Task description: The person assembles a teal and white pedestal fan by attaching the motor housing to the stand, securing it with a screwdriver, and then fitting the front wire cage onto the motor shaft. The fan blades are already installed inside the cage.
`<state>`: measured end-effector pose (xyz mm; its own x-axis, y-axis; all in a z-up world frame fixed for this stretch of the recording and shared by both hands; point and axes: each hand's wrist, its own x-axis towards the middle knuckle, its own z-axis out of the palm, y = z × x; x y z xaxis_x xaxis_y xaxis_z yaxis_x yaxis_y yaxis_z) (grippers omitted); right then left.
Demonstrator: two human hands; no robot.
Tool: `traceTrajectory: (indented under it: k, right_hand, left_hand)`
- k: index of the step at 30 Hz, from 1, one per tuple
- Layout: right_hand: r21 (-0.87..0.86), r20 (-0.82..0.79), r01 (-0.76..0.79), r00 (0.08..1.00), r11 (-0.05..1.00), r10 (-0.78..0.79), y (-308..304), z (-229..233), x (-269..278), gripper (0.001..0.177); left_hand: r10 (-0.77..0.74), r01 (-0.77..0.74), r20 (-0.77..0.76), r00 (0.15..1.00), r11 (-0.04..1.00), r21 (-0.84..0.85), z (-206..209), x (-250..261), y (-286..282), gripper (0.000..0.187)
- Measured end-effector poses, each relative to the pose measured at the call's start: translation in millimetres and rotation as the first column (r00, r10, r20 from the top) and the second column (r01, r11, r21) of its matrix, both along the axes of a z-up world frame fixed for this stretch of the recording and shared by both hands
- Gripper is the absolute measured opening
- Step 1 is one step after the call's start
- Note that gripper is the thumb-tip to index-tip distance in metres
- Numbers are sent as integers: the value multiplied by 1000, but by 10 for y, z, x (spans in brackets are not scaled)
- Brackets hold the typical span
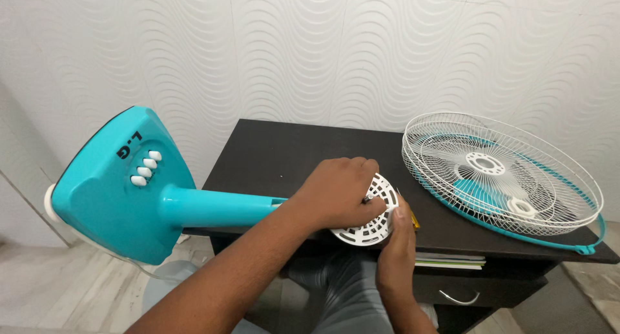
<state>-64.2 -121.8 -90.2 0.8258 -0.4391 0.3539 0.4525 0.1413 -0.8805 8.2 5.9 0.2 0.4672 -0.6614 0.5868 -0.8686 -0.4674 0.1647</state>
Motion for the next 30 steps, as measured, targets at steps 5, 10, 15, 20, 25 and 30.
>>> traceTrajectory:
  k: [5,10,15,20,25,30]
  right_hand:
    - [3,-203,-220,955,975,216,-268,113,98,60]
    - [-14,-346,-357,878,934,331,-344,238,146,80]
    - [-76,-463,-416,820,906,337,-417,280,204,92]
    - [-64,-411,-381,852,922,323,-406,196,296,83]
    - [-1,-379,-370,860,929,342,-414,141,326,72]
    - [3,-397,-376,850,927,347,-492,83,342,74]
  left_hand:
    - [-87,87,54,995,996,6,-20,9,56,43]
    - [-181,181,15,983,983,12,19,71,143,39]
    - [-239,239,11,971,971,9,6,110,188,41]
    - [-253,253,-18,967,967,10,-2,207,196,44]
    - [-244,245,-39,969,969,10,14,272,164,44]
    - [-206,208,-63,977,978,33,54,335,127,44]
